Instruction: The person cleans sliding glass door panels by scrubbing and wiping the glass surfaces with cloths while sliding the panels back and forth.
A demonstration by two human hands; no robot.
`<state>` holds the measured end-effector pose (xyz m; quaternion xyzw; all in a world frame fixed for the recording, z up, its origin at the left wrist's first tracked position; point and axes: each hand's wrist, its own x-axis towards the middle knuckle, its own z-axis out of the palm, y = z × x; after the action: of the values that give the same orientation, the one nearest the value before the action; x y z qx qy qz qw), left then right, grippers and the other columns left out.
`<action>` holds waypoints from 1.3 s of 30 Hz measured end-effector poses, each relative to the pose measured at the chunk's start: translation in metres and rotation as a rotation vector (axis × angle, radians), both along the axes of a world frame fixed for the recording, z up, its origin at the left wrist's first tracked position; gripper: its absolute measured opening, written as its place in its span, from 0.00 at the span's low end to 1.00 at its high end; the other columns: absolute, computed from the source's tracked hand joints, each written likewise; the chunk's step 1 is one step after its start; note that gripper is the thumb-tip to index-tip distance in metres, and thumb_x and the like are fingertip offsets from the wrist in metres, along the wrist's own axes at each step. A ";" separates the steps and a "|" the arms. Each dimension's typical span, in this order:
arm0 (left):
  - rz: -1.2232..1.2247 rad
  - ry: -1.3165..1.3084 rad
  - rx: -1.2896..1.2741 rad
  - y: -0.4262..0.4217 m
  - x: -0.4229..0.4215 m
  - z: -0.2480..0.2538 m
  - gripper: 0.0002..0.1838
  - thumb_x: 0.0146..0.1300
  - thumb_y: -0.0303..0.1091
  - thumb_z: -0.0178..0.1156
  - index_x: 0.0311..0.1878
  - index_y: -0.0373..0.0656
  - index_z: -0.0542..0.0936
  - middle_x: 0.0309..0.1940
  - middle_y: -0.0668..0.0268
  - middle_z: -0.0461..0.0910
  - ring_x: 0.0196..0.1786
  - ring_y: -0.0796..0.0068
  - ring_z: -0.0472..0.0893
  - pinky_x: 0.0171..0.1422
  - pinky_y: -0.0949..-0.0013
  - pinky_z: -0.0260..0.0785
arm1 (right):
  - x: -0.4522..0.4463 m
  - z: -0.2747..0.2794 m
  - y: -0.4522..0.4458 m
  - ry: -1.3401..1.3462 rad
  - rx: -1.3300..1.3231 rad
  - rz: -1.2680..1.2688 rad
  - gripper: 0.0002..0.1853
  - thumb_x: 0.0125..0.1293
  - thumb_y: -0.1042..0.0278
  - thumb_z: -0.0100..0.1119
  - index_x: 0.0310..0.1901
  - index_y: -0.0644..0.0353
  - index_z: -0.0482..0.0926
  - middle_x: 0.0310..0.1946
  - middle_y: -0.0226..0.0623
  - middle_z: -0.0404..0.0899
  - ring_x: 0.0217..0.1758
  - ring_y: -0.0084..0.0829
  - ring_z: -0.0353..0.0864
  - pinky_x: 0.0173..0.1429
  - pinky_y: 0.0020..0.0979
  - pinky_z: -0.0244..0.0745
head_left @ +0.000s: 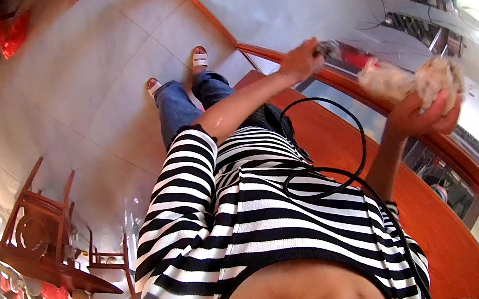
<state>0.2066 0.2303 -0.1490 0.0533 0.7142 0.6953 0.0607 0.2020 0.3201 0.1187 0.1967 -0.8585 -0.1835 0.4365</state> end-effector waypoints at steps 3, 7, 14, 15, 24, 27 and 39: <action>-0.066 -0.166 -0.070 -0.040 -0.001 -0.023 0.21 0.61 0.48 0.52 0.52 0.46 0.70 0.49 0.51 0.75 0.50 0.48 0.76 0.52 0.54 0.70 | -0.040 -0.013 0.008 -0.060 0.025 -0.048 0.23 0.54 0.78 0.59 0.52 0.44 0.79 0.58 0.34 0.69 0.61 0.41 0.62 0.61 0.45 0.57; 0.044 -0.253 -0.104 -0.111 0.017 -0.027 0.18 0.63 0.45 0.52 0.51 0.46 0.71 0.43 0.49 0.78 0.46 0.47 0.78 0.49 0.54 0.70 | -0.062 -0.127 0.031 -0.294 -0.062 -0.068 0.32 0.49 0.44 0.72 0.56 0.46 0.75 0.52 0.33 0.71 0.54 0.32 0.68 0.48 0.41 0.65; 0.209 -0.322 -0.312 -0.201 0.071 -0.053 0.17 0.64 0.43 0.51 0.53 0.45 0.70 0.40 0.48 0.79 0.44 0.46 0.79 0.49 0.54 0.70 | -0.030 -0.335 0.025 -0.647 0.749 -0.058 0.18 0.59 0.60 0.52 0.52 0.32 0.72 0.62 0.23 0.62 0.63 0.34 0.58 0.47 0.39 0.61; 0.230 -0.318 -0.334 -0.209 0.076 -0.052 0.18 0.64 0.43 0.52 0.53 0.44 0.70 0.40 0.48 0.79 0.45 0.46 0.79 0.49 0.54 0.70 | -0.023 -0.357 0.036 -0.818 0.748 -0.122 0.17 0.59 0.59 0.53 0.51 0.32 0.72 0.62 0.23 0.61 0.63 0.33 0.57 0.48 0.38 0.60; 0.141 -0.394 -0.373 -0.226 0.098 -0.044 0.19 0.64 0.47 0.52 0.51 0.44 0.69 0.39 0.49 0.80 0.46 0.45 0.79 0.51 0.53 0.68 | 0.058 -0.216 0.097 -0.512 0.428 -0.219 0.19 0.55 0.53 0.60 0.49 0.23 0.72 0.59 0.12 0.62 0.63 0.26 0.58 0.51 0.42 0.54; 0.095 -0.338 -0.343 -0.220 0.096 -0.057 0.20 0.64 0.47 0.52 0.52 0.44 0.68 0.39 0.48 0.80 0.45 0.45 0.79 0.50 0.53 0.69 | 0.073 -0.113 0.099 -0.296 0.419 -0.279 0.19 0.60 0.52 0.59 0.53 0.24 0.74 0.55 0.12 0.69 0.59 0.28 0.63 0.52 0.41 0.54; 0.053 -0.321 -0.279 -0.208 0.092 -0.033 0.20 0.64 0.45 0.53 0.54 0.44 0.69 0.43 0.52 0.80 0.48 0.50 0.79 0.52 0.57 0.69 | 0.017 0.106 0.057 0.190 0.071 -0.275 0.24 0.49 0.71 0.64 0.51 0.56 0.75 0.49 0.42 0.73 0.54 0.43 0.72 0.57 0.46 0.65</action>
<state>0.2987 0.0222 -0.1819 -0.0859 0.7858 0.5907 0.1622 0.2193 0.3769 0.2246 0.0743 -0.8253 -0.2895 0.4791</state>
